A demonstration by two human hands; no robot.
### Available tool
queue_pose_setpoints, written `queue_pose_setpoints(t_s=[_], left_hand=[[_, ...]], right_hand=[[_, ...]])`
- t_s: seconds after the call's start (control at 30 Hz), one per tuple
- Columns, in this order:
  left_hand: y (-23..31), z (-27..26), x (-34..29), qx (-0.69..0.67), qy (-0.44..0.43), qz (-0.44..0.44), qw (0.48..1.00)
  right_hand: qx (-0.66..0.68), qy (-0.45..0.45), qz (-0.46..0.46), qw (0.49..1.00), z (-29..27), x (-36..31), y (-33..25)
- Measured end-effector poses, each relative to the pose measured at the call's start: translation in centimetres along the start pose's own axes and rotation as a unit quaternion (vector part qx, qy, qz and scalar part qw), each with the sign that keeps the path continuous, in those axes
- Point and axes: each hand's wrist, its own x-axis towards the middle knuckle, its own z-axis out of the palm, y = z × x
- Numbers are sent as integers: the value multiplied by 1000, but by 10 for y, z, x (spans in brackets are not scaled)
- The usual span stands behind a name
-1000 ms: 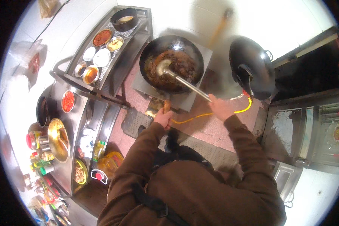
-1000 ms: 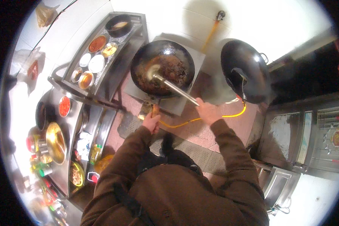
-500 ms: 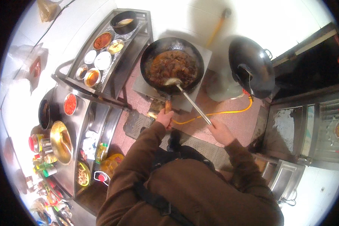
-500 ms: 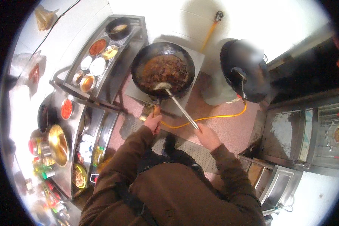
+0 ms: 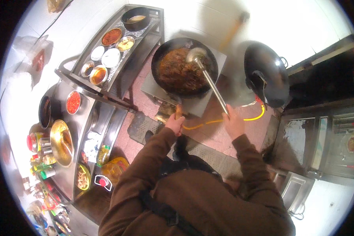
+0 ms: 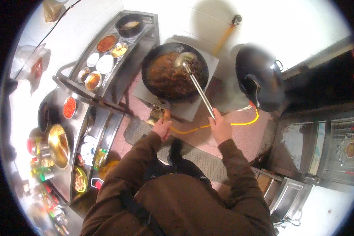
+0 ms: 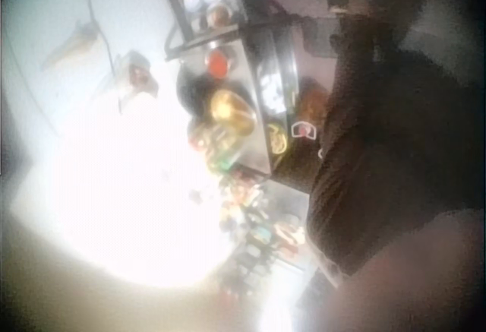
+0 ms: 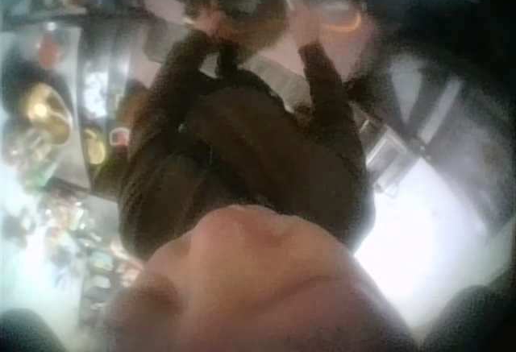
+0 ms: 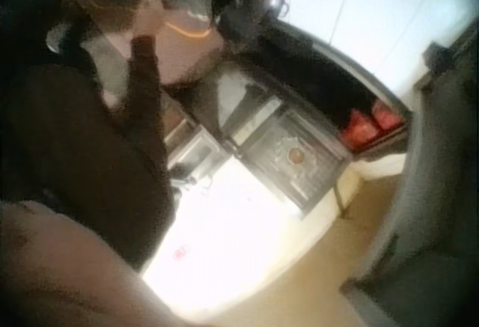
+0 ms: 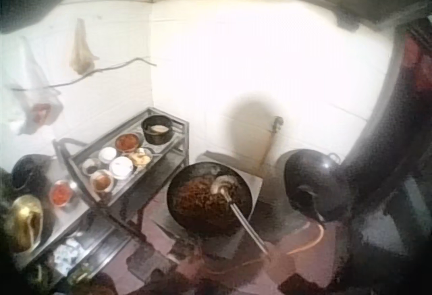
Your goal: The person stirs a dark stew in a wok, transfers portions into a metal bowl, and adds a reddish-orange grainy ingredient from another bowl. They use a ladle and a long-handled spoon to mix and serve the food in a commercial kitchen.
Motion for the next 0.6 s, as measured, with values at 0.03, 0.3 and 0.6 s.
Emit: queue_pose_setpoints(t_s=[0.03, 0.3, 0.6], left_hand=[[0, -1, 0, -5, -4, -3, 1000], [0, 0, 1, -1, 7, -9, 1000], [-2, -2, 2, -39, -12, 13, 999]], right_hand=[[5, 41, -19, 999, 20, -1, 0], [-83, 32, -12, 996, 57, 56, -6], [207, -11, -57, 977, 18, 34, -20]])
